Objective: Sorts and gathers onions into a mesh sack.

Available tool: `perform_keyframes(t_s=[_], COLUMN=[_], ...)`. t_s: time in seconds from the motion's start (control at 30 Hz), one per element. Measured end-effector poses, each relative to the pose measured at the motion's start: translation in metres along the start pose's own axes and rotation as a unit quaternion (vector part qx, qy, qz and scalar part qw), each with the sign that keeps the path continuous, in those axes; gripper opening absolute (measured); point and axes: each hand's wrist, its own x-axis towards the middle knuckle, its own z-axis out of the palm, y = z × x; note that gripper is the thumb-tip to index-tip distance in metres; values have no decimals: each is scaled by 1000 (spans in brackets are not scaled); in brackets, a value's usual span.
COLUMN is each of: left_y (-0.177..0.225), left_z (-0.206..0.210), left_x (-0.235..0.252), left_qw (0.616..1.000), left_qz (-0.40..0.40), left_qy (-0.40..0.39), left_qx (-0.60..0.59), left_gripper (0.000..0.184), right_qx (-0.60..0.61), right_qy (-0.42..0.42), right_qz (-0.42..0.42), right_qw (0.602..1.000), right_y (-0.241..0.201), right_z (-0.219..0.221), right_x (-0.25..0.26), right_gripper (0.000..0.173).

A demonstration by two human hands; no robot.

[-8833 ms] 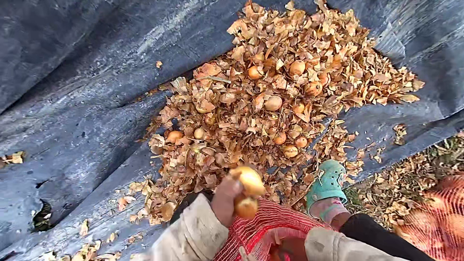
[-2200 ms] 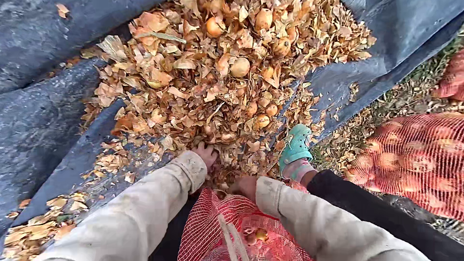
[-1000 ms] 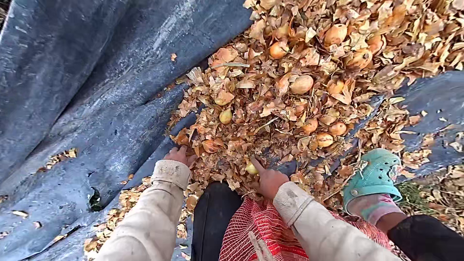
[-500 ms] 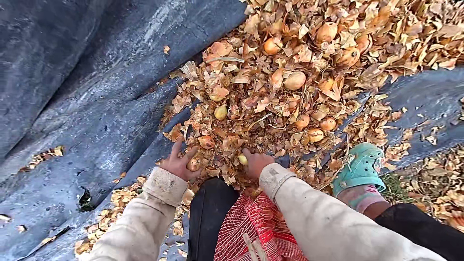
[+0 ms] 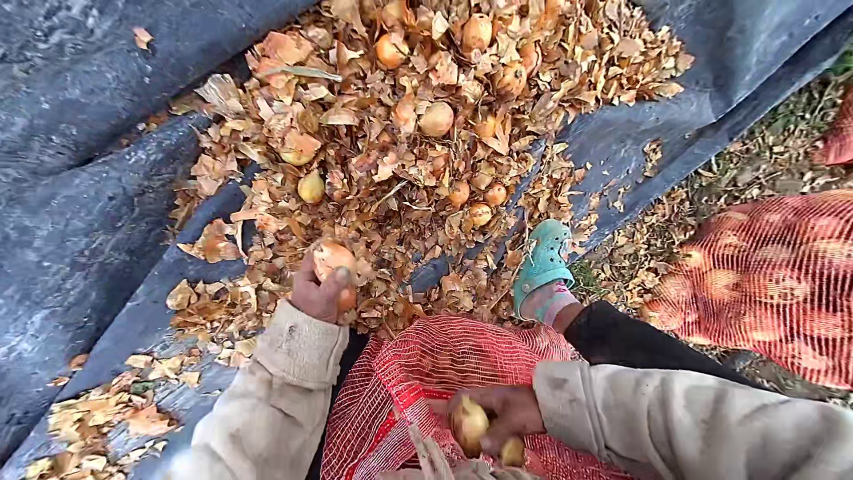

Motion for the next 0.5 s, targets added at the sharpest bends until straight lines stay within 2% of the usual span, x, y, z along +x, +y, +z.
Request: perform_keyframes(t_s=[0.03,0.07,0.1,0.13,0.17,0.2,0.27,0.3,0.33,0.4,0.43,0.47,0.5], left_y=[7,12,11,5,-1,-2,-5,-3,5,22,27,31,36], left_z=[16,31,44,56,66,75,89,89,85,75,74,76,79], left_x=[-24,-49,-72,-93,-112,-121,-122,-115,-101,-53,-19,19,57], left_qw=[985,940,878,830,816,809,765,757,771,843,851,828,790], left_qz=[-47,-117,-189,-245,-267,-249,-162,-107,-53,117,220,296,321], left_qy=[-66,-163,-272,-364,-438,-514,-610,-608,-577,-413,-307,-222,-187], left_qx=[-152,-274,-346,-344,-265,-134,123,214,265,324,365,422,488], left_gripper=[67,63,61,60,58,54,58,62,58,34,26,25,33], right_qx=[-92,-188,-265,-311,-334,-361,-453,-491,-496,-457,-435,-411,-394], right_qy=[-20,-10,27,80,136,160,85,59,52,39,29,35,74], right_qz=[50,88,125,167,206,229,254,227,194,129,81,23,-44], right_qw=[994,978,956,932,910,890,850,839,845,879,896,911,915], right_y=[18,37,53,69,77,70,14,-15,-44,-104,-130,-153,-173], right_z=[6,10,11,7,-4,-20,-56,-69,-76,-75,-73,-72,-72], right_x=[3,7,11,16,22,25,15,8,0,-16,-21,-22,-19], right_gripper=[52,43,36,37,42,45,49,47,45,39,35,31,27])
